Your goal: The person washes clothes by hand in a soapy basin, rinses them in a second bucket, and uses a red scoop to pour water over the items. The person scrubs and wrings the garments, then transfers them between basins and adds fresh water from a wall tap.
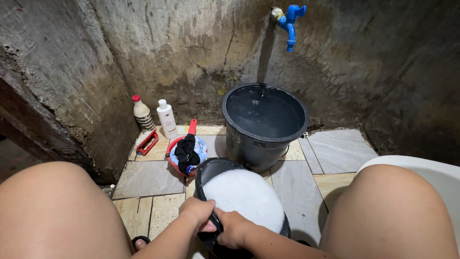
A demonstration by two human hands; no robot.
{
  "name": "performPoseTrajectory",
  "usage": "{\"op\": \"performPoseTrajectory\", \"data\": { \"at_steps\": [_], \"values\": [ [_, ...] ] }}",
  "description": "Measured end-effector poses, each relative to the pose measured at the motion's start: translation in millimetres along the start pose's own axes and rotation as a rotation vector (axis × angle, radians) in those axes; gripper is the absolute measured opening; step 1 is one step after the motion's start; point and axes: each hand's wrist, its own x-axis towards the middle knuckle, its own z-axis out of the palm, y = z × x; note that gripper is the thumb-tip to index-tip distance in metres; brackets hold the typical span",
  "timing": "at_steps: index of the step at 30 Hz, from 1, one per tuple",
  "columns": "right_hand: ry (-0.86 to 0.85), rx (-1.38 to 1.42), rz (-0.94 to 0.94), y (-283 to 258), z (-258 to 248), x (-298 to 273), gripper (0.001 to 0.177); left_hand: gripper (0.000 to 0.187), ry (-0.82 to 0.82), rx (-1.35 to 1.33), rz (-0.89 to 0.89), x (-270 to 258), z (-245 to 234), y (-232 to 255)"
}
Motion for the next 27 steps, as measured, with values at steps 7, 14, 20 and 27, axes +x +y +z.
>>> {"op": "performPoseTrajectory", "data": {
  "at_steps": [7, 14, 20, 27],
  "values": [
    [0.062, 0.035, 0.044, -7, -3, -3, 0.077, 0.034, 0.011, -0.075, 0.062, 7, 3, 0],
    [0.127, 0.037, 0.064, -11, -5, -7, 0.074, 0.034, -0.014, -0.025, 0.128, 15, 6, 4],
    [0.162, 0.052, 0.075, -12, -3, -4, 0.073, 0.044, 0.026, -0.013, 0.147, 10, 6, 9],
    [0.232, 0.146, 0.057, -18, -3, -8, 0.061, 0.037, 0.006, 0.160, 0.262, 11, 2, 13]
  ]
}}
